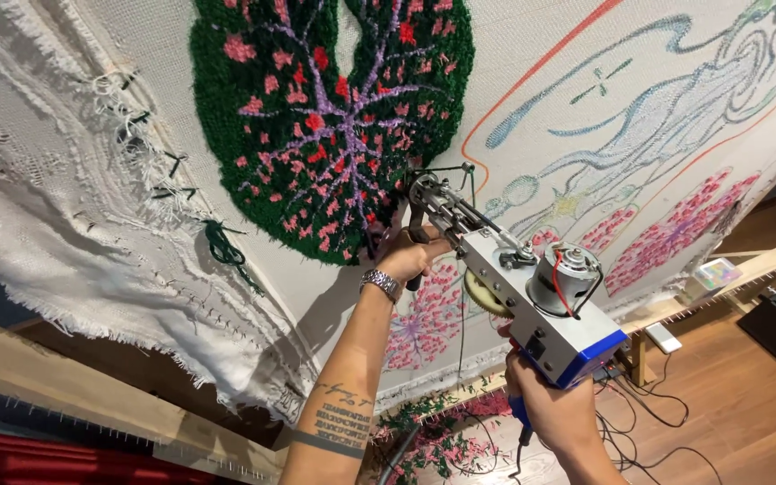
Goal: Using a tufting gun to apply yarn to a rug canvas mounted on a frame.
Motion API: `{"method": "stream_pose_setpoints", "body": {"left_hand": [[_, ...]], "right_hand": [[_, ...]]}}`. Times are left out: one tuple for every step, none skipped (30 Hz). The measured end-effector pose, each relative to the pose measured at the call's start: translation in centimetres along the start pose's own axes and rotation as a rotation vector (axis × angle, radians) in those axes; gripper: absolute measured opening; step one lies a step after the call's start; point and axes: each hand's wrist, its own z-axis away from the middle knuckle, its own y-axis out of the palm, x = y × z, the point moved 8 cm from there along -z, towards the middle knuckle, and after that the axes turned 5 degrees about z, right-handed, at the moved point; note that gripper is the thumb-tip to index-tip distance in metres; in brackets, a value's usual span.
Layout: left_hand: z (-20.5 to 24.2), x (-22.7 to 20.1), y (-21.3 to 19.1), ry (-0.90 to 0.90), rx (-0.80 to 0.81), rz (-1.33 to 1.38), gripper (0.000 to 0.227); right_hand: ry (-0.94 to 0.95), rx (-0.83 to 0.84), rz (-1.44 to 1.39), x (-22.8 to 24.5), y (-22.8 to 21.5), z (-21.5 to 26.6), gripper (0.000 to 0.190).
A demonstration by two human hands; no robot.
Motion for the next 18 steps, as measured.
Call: {"method": "stream_pose_setpoints", "body": {"left_hand": [[-0.4, 0.6, -0.1, 0.004, 0.004, -0.004, 0.042], [-0.1, 0.0, 0.1, 0.004, 0.003, -0.003, 0.042], [0.2, -0.9, 0.5, 0.028, 0.016, 0.023, 0.042], [0.5, -1.8, 0.8, 0.053, 0.029, 0.047, 0.042], [-0.3, -0.4, 0.3, 0.054, 0.029, 0.046, 0.042], [-1.3, 0.9, 0.0, 0.074, 0.05, 0.046, 0.041], [-2.2, 2.1, -0.4, 0.093, 0.071, 0.045, 0.041], [-0.4, -0.6, 0.7, 0.091, 0.072, 0.046, 0.041], [1.3, -3.3, 1.1, 0.083, 0.001, 0.071, 0.037], [3.0, -6.2, 1.4, 0.077, -0.071, 0.093, 0.034], [4.1, -8.1, 1.9, 0.078, -0.072, 0.091, 0.034], [5.2, -9.5, 2.0, 0.048, -0.138, 0.094, 0.031], [6.3, -10.9, 2.0, 0.019, -0.204, 0.097, 0.029], [6.2, -11.0, 1.7, 0.019, -0.206, 0.095, 0.029], [6.0, -11.0, 1.4, 0.007, -0.223, 0.051, 0.028], [5.9, -10.8, 1.2, -0.01, -0.238, 0.013, 0.027], [4.0, -7.7, 0.3, -0.013, -0.238, 0.016, 0.027], [2.1, -5.5, -0.4, 0.069, -0.166, -0.044, 0.03]], "right_hand": [[0.002, 0.001, -0.012, 0.0, -0.1, 0.0, 0.026], [0.002, 0.002, -0.012, -0.2, -0.2, -0.1, 0.026], [0.012, -0.004, 0.028, -0.5, -0.4, -0.2, 0.024], [0.021, -0.011, 0.067, -0.8, -0.6, -0.3, 0.022], [0.02, -0.01, 0.067, -0.6, -0.6, -0.3, 0.022], [-0.006, -0.01, 0.105, -0.3, -0.7, -0.3, 0.02], [-0.032, -0.009, 0.143, 0.1, -0.8, -0.3, 0.019], [-0.029, -0.01, 0.143, 0.0, -0.8, -0.2, 0.019], [-0.026, -0.01, 0.117, 0.0, -0.8, -0.2, 0.019], [-0.026, -0.008, 0.088, 0.0, -0.8, -0.2, 0.019], [-0.027, -0.007, 0.086, -0.4, -0.9, -0.4, 0.019], [-0.048, -0.008, 0.079, -0.6, -1.1, -0.5, 0.02], [-0.069, -0.009, 0.072, -0.9, -1.2, -0.5, 0.02], [-0.07, -0.007, 0.07, -0.5, -1.0, -0.6, 0.02], [-0.068, 0.002, 0.073, -0.1, -0.7, -0.6, 0.02], [-0.062, 0.01, 0.08, 0.3, -0.6, -0.6, 0.021], [-0.058, 0.01, 0.082, 0.1, -0.8, -0.6, 0.021], [-0.057, 0.019, 0.072, -0.2, -0.8, -0.7, 0.021]]}}
